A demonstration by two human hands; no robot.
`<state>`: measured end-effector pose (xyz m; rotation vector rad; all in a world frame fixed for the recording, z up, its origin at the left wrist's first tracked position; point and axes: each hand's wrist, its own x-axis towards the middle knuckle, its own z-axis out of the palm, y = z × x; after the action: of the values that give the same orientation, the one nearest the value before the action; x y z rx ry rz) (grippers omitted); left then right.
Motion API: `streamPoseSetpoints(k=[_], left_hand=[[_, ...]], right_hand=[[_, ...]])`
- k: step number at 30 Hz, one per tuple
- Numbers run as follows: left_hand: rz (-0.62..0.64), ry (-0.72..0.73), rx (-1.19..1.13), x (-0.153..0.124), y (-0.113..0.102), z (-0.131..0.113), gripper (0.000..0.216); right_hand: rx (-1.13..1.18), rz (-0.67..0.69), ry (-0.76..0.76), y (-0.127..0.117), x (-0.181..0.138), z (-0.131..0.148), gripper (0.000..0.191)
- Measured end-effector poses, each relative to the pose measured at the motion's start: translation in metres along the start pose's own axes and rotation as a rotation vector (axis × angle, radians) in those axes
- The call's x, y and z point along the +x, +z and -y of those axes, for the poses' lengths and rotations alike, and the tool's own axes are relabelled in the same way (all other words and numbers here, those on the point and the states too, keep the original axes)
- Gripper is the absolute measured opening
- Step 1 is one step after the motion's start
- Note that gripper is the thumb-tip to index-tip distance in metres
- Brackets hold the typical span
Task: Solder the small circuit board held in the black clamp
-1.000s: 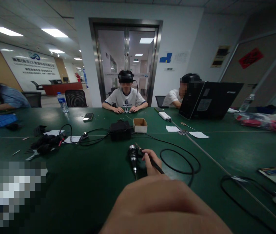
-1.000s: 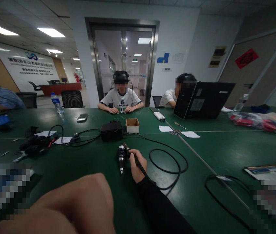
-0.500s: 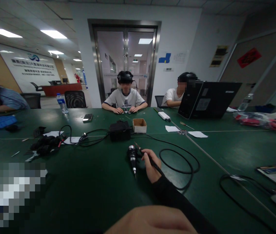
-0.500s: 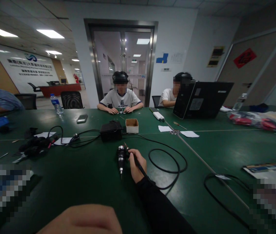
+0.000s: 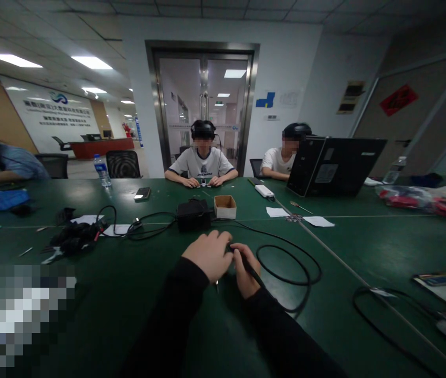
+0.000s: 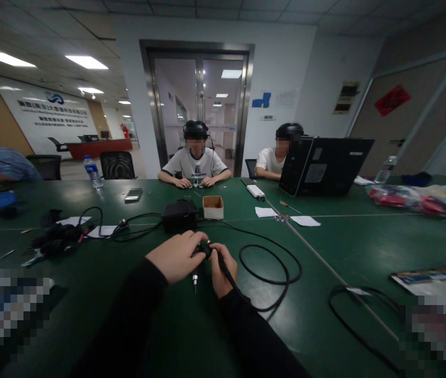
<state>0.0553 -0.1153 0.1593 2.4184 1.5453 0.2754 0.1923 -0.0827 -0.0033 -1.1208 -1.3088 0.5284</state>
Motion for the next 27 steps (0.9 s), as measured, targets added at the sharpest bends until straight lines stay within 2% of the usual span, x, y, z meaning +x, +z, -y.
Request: streamPoseSetpoints(k=[1, 2, 3, 5, 7, 10, 13, 17, 22, 27], left_hand=[[0.08, -0.179, 0.074, 0.014, 0.012, 0.01, 0.044], [0.138, -0.295, 0.095, 0.026, 0.025, 0.019, 0.054], [0.154, -0.329, 0.089, 0.036, 0.038, 0.029, 0.064], [0.182, -0.329, 0.037, 0.05, 0.059, 0.045, 0.079], [0.204, -0.301, -0.019, 0.058, 0.073, 0.056, 0.084], [0.172, -0.323, -0.07, 0.065, 0.086, 0.063, 0.08], [0.094, -0.376, -0.101, 0.069, 0.094, 0.061, 0.074], [0.06, -0.374, -0.117, 0.071, 0.101, 0.058, 0.069], [0.06, -0.336, -0.115, 0.049, 0.094, 0.076, 0.065], [0.117, -0.359, -0.19, -0.015, 0.079, 0.123, 0.073]], right_hand=[[-0.001, 0.003, 0.006, 0.0, 0.0, 0.0, 0.027], [-0.003, 0.003, 0.009, 0.0, 0.001, -0.001, 0.027], [-0.005, 0.003, 0.008, 0.0, 0.001, -0.002, 0.026], [-0.006, 0.004, -0.005, 0.0, 0.001, -0.003, 0.025], [-0.003, 0.012, -0.01, 0.0, 0.001, -0.005, 0.024], [-0.002, 0.02, 0.006, 0.001, 0.001, -0.005, 0.024], [-0.002, 0.016, 0.019, 0.001, 0.002, -0.004, 0.024], [0.001, 0.003, 0.019, 0.001, 0.002, -0.003, 0.024], [0.002, 0.021, 0.074, 0.0, 0.001, -0.005, 0.027], [0.002, 0.034, 0.09, 0.001, 0.0, -0.005, 0.028]])
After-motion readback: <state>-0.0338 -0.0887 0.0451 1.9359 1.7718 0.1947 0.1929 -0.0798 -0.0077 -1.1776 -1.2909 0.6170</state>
